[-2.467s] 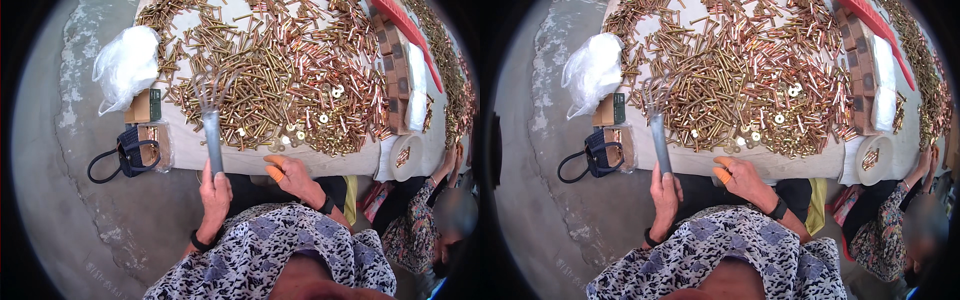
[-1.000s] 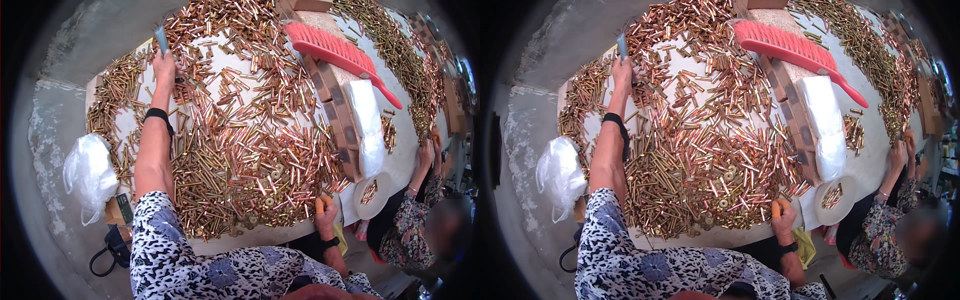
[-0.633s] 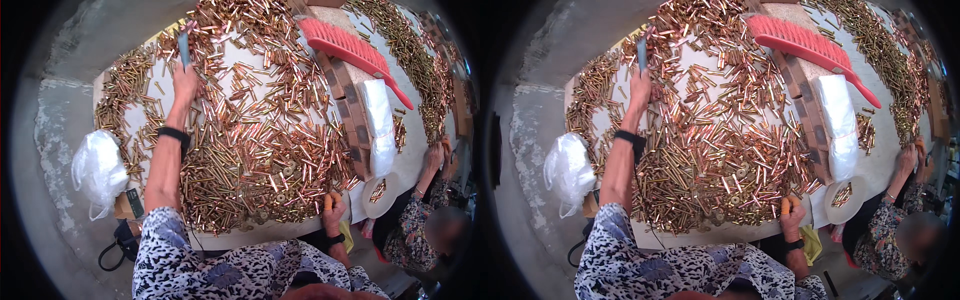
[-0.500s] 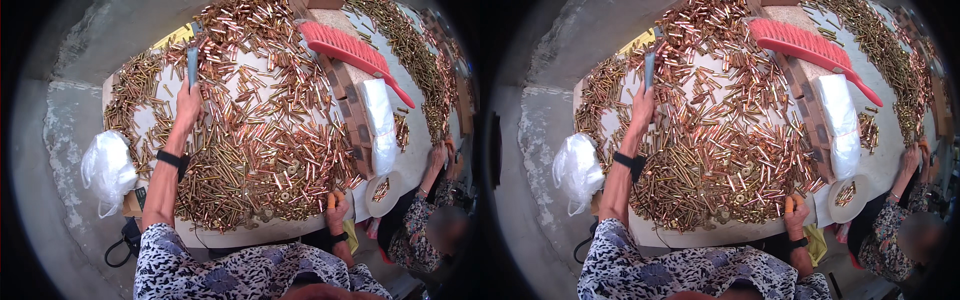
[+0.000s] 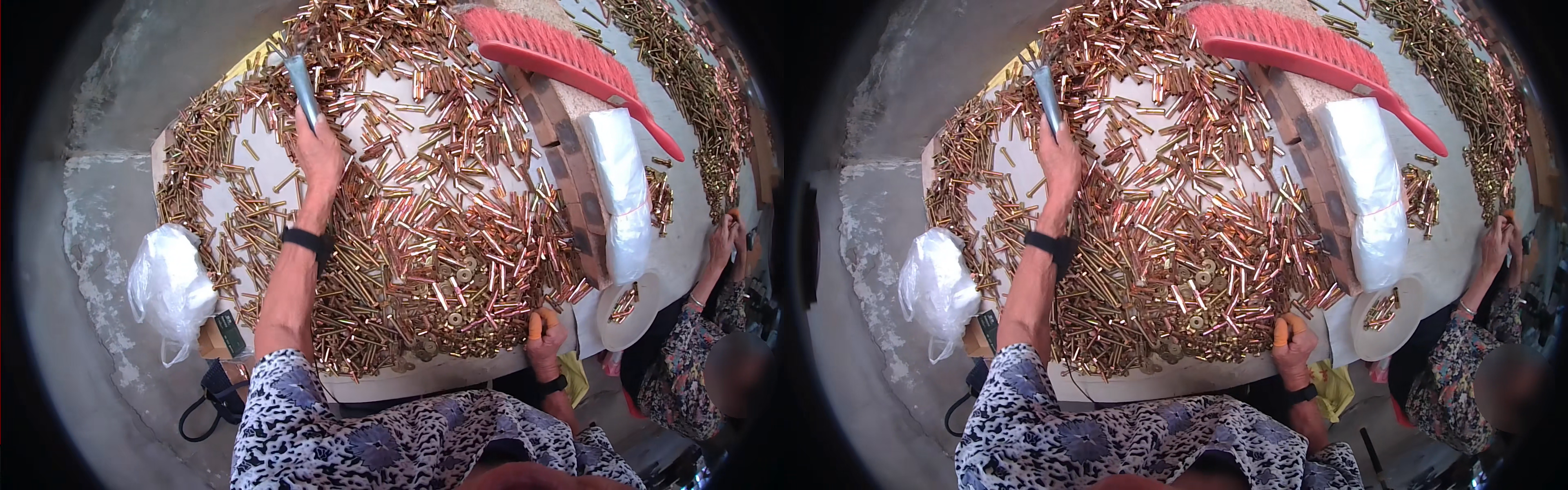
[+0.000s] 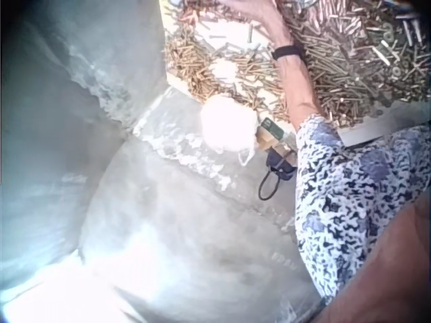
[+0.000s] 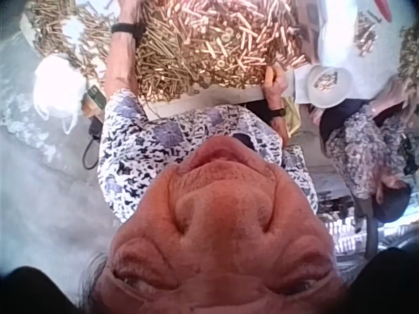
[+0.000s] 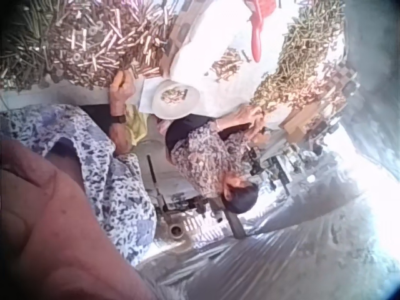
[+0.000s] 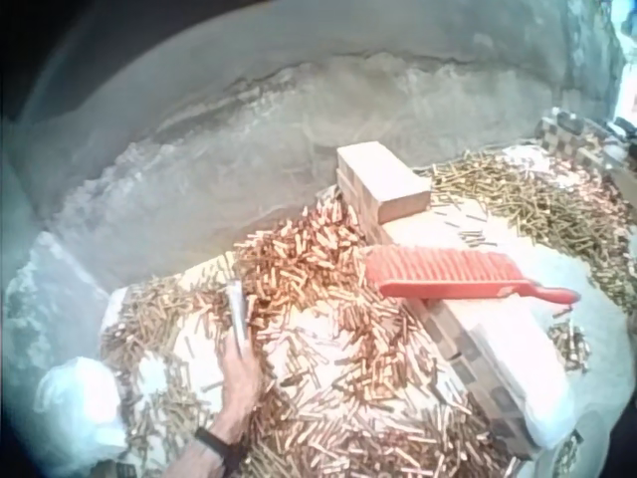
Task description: Assembling metal pins and washers by hand and using a small rake to organize the workspace.
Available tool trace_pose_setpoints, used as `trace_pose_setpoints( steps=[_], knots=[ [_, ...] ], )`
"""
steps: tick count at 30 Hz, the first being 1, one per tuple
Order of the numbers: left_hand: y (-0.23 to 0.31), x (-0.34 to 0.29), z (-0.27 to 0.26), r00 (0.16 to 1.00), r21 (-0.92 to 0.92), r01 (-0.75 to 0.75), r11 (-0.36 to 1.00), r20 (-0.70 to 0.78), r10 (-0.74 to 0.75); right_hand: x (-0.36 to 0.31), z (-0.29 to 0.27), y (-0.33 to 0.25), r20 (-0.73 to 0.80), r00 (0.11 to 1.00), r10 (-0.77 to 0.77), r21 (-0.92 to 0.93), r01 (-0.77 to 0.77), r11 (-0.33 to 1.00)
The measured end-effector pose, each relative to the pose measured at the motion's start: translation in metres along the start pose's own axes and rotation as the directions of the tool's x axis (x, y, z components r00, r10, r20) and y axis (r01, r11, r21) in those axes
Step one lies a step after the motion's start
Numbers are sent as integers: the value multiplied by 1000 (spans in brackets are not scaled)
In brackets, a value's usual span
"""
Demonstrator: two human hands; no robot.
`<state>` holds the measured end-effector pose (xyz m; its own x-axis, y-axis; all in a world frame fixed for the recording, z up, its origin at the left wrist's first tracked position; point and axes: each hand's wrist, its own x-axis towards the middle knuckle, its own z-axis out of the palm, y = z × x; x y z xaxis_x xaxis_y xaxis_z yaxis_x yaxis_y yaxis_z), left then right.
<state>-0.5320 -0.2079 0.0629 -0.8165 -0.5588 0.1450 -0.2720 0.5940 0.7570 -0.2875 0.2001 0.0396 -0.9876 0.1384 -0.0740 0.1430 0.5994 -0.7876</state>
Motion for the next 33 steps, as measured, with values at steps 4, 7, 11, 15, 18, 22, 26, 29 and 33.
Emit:
trace_pose_setpoints(
  steps=[4,7,11,15,18,22,26,29,33],
  knots=[
    [11,-44,-20,996,-54,-6,999,86,11,1,-1,6,-14,996,-87,-74,86,994],
    [0,-84,-45,969,38,-120,992,223,109,2,-1,-1,-32,991,-128,-74,125,989],
    [33,-141,-90,759,-115,190,975,647,-72,3,0,3,-43,986,-160,-60,158,986],
    [19,-169,-133,721,-52,260,964,675,-158,1,0,5,16,994,-108,-63,108,992],
    [25,-158,-162,778,-104,461,881,524,-346,0,-3,0,28,999,-47,-58,48,997],
    [-40,-145,-211,828,208,497,843,176,-532,0,-4,5,35,995,-91,-96,94,991],
    [-97,-107,-234,977,751,-164,640,214,-2,3,-3,8,42,992,-119,-112,123,986],
    [-70,-6,-184,977,630,-169,758,208,46,-2,-7,12,49,993,-106,-122,112,986],
    [-85,108,-110,971,308,131,942,152,-184,0,-3,8,67,992,-103,-112,110,988]
  ],
)
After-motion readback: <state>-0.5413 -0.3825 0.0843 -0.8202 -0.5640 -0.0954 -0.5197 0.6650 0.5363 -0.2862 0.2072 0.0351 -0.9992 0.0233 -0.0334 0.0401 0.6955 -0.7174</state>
